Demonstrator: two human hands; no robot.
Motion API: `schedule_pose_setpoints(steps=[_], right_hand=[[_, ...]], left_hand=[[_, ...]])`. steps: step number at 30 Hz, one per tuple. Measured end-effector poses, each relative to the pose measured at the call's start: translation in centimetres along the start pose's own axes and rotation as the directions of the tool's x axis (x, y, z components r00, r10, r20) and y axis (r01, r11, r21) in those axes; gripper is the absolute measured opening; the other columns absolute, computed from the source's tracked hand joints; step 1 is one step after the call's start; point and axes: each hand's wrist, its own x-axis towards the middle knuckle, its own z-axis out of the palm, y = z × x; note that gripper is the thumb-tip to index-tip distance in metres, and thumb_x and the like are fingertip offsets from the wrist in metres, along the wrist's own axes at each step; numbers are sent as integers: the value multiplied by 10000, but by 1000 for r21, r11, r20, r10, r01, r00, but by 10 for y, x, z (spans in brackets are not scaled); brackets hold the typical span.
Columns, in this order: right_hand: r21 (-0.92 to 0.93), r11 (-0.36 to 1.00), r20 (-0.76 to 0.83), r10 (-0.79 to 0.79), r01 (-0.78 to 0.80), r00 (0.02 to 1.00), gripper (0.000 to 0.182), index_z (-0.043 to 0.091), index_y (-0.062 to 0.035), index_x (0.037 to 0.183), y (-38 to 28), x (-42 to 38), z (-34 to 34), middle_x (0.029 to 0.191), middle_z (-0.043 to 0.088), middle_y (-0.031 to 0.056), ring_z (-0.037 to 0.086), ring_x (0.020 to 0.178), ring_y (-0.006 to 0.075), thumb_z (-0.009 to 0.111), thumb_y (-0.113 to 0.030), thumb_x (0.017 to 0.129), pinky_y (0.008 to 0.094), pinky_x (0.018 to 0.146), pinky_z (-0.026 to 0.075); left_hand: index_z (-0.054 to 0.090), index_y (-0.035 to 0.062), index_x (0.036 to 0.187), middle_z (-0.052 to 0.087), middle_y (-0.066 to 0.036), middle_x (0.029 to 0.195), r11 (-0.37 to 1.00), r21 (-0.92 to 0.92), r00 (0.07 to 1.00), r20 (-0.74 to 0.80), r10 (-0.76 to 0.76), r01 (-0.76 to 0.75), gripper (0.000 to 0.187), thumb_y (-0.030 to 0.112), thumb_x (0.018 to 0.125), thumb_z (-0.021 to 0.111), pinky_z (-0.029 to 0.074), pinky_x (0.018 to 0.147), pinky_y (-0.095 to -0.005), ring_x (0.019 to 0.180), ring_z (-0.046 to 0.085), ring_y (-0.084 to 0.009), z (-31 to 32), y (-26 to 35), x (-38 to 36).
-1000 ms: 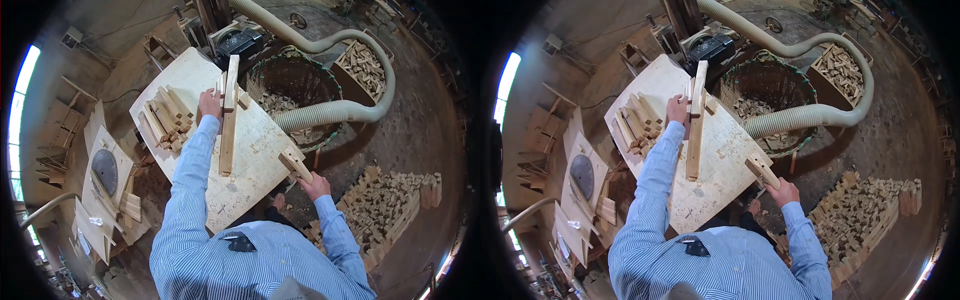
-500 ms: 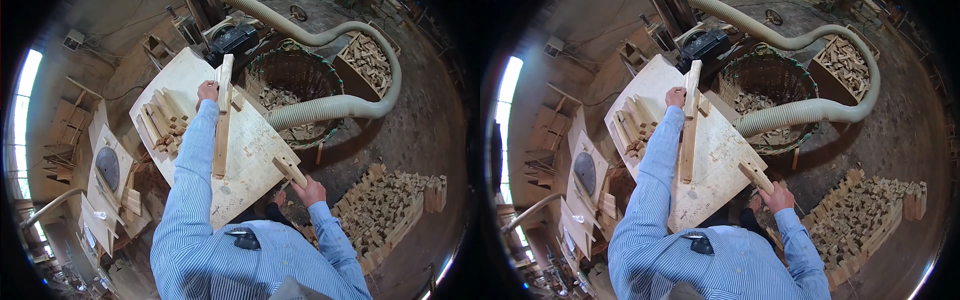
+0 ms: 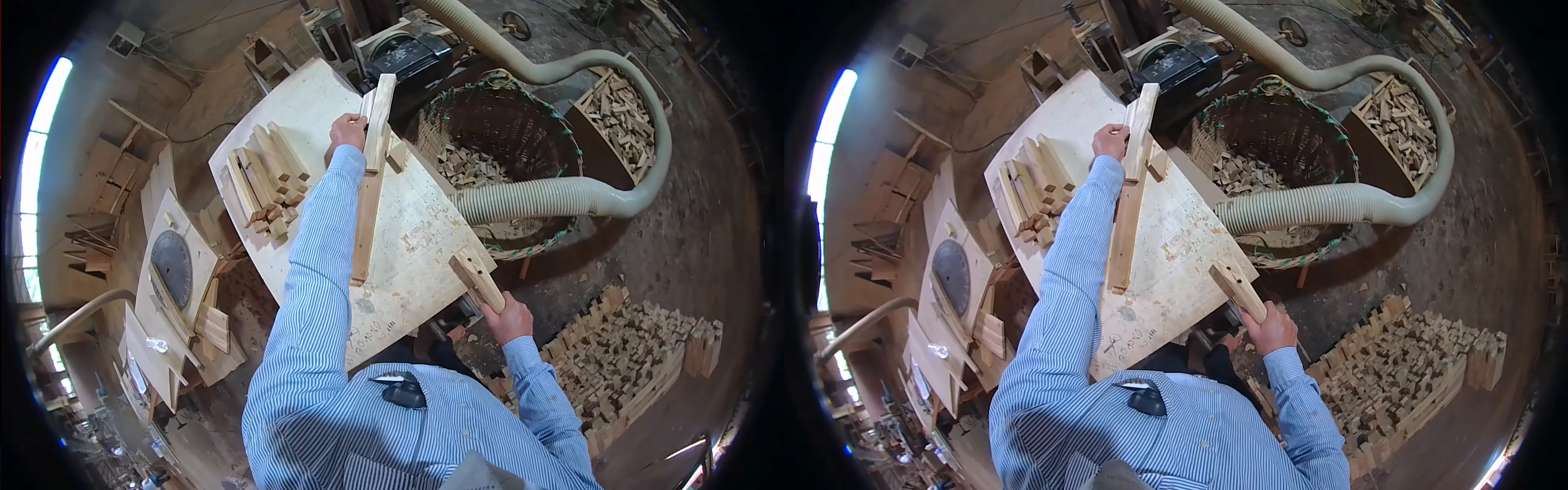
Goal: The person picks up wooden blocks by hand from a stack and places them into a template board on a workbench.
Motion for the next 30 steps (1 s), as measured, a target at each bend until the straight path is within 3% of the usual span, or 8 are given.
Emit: schedule_pose_setpoints(steps=[10, 11, 14, 18, 26, 28, 30], right_hand=[[22, 999, -62, -36, 38, 997, 537, 653, -49, 930, 10, 11, 23, 865, 737, 254, 723, 866, 475, 732, -580, 906, 574, 791, 566], [41, 998, -64, -35, 37, 997, 547, 666, -49, 940, 10, 10, 24, 880, 742, 250, 726, 873, 470, 724, -592, 908, 567, 801, 567], [62, 998, -64, -21, 25, 998, 575, 701, -51, 982, 7, 9, 23, 918, 753, 243, 733, 892, 458, 707, -622, 915, 552, 821, 570], [53, 999, -32, 9, -7, 999, 636, 743, -56, 1095, 9, 8, 23, 979, 767, 244, 743, 933, 440, 682, -665, 921, 534, 853, 575], [80, 997, -39, 2, 1, 999, 639, 750, -73, 1141, 10, 4, 18, 1004, 773, 232, 750, 942, 429, 689, -667, 913, 524, 864, 582], [94, 996, -57, -10, 15, 998, 631, 749, -74, 1128, 9, 3, 16, 1001, 774, 231, 751, 936, 428, 703, -661, 903, 521, 856, 584], [89, 996, -36, 13, -10, 999, 622, 747, -71, 1116, 7, 1, 11, 995, 774, 228, 751, 934, 428, 712, -653, 900, 521, 854, 584]], left_hand=[[818, 58, 1085, 801, -119, 887, 999, 46, 998, -50, 28, -26, 241, 231, 918, 804, 604, 765, -360, 749, 751, -203, -14, 33, -16], [836, 106, 1040, 795, -173, 1087, 999, 25, 999, -17, -42, 42, 253, 292, 869, 814, 556, 999, -446, 1055, 740, -343, -18, 38, -20], [833, 100, 1037, 796, -169, 1088, 991, 119, 994, -83, 66, -56, 258, 297, 871, 815, 558, 996, -446, 1055, 741, -344, -19, 43, -27], [831, 101, 1045, 797, -163, 1086, 987, 140, 991, -97, 94, -80, 261, 300, 876, 812, 561, 990, -441, 1055, 743, -343, -19, 48, -30], [830, 96, 1071, 786, -177, 1145, 998, 46, 997, -57, 46, -43, 302, 330, 884, 806, 548, 1004, -431, 1067, 736, -341, -17, 42, -33], [811, 92, 1132, 785, -172, 1157, 994, 95, 998, -33, 49, -45, 329, 341, 920, 774, 550, 997, -427, 1068, 739, -333, -24, 50, -37], [815, 87, 1113, 801, -162, 1053, 998, -6, 998, 25, -61, 62, 303, 281, 880, 810, 568, 954, -425, 998, 756, -326, -34, 62, -47]])
